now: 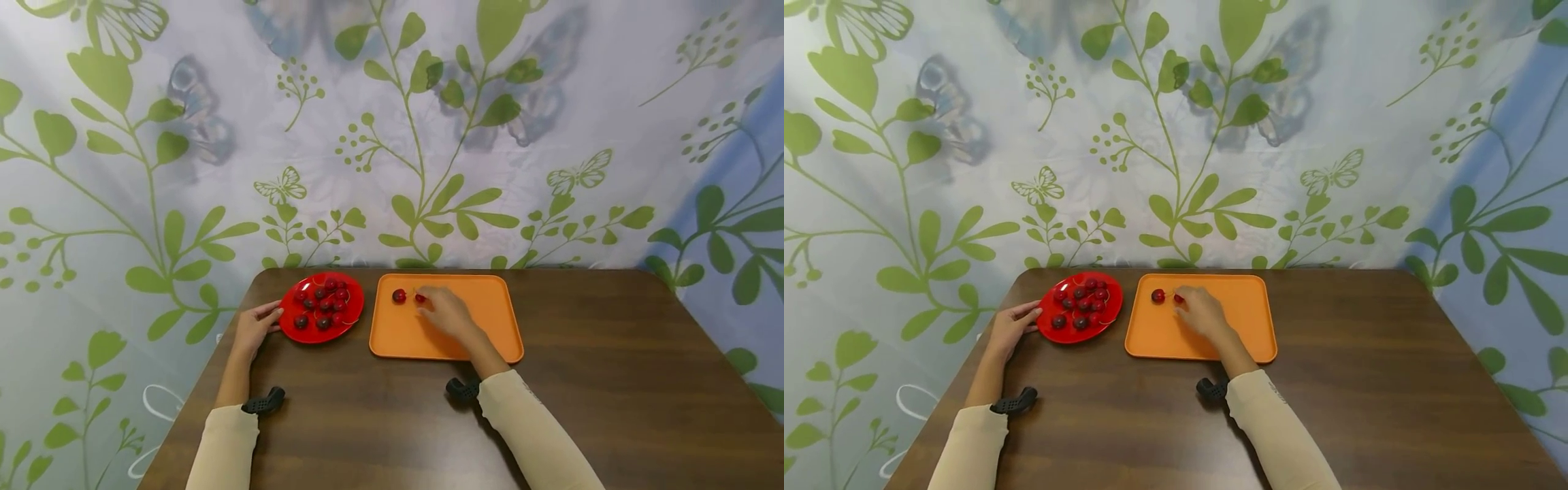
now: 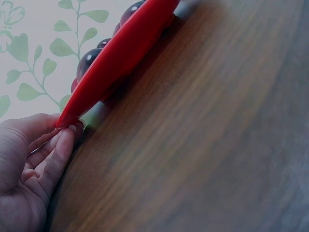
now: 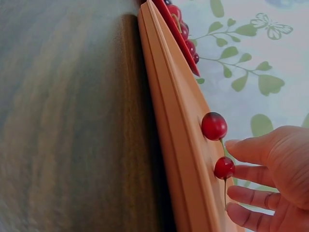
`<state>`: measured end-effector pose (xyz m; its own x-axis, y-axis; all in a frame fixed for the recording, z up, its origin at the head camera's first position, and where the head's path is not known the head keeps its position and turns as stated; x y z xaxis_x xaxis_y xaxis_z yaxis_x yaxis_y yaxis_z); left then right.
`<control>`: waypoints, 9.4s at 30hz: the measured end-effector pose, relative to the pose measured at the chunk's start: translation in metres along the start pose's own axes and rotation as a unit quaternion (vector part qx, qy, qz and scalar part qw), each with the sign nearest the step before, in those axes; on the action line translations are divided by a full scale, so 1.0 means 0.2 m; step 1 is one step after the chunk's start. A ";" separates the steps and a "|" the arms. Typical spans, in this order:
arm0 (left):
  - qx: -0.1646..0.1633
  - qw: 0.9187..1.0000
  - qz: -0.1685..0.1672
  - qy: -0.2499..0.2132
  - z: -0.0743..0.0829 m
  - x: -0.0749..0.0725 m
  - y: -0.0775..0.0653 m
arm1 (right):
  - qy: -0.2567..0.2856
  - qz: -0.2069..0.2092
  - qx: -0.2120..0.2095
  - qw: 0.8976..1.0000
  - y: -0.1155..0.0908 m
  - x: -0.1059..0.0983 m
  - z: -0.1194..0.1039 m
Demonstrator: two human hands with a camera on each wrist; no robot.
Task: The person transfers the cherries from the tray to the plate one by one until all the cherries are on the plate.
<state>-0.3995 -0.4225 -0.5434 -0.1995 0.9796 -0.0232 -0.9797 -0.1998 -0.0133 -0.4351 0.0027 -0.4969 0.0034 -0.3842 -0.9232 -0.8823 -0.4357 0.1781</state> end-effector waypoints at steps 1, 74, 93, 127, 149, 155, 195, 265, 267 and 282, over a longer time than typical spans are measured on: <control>-0.001 1.000 0.001 0.000 0.00 0.00 -0.01 | -0.001 -0.002 0.000 1.000 0.00 0.01 0.00; 0.005 1.000 -0.001 0.017 0.01 0.00 -0.02 | 0.036 0.029 0.009 0.999 -0.08 -0.13 -0.26; -0.020 1.000 -0.015 -0.008 0.13 0.07 -0.09 | 0.043 0.009 -0.067 0.997 -0.11 -0.04 -0.53; 0.005 1.000 0.002 0.003 0.01 0.00 0.00 | -0.061 -0.026 -0.094 0.993 0.14 0.19 -0.85; -0.012 1.000 -0.012 -0.018 0.11 0.05 -0.04 | -0.086 -0.035 -0.060 0.994 0.27 0.29 -0.82; -0.002 1.000 -0.002 -0.006 0.03 0.01 -0.01 | -0.106 -0.033 -0.067 0.992 0.28 0.30 -0.84; -0.019 1.000 0.009 -0.005 0.01 0.00 0.00 | -0.095 0.016 -0.077 0.992 0.20 -0.07 -0.60; -0.023 1.000 -0.004 -0.015 0.12 0.05 -0.07 | -0.096 -0.072 -0.060 0.991 0.30 0.09 -0.10; -0.020 1.000 -0.002 -0.015 0.13 0.05 -0.07 | -0.095 -0.068 -0.065 0.991 0.30 0.09 -0.11; -0.026 1.000 -0.007 -0.013 0.12 0.05 -0.07 | -0.079 -0.053 -0.067 0.993 0.29 0.05 -0.17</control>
<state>-0.3889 -0.4098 -0.5187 -0.1862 0.9825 0.0039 -0.9805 -0.1855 -0.0646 -0.4711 -0.0539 -0.4833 0.0096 -0.2033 -0.9791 -0.8099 -0.5759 0.1117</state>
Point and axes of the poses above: each hand's wrist, its own y-axis towards the middle knuckle, its own x-axis out of the palm, z = x × y, the point moved 10 cm from there along y, towards the middle knuckle, and after that the axes turned 11 degrees about -y, right-handed, at the moved point
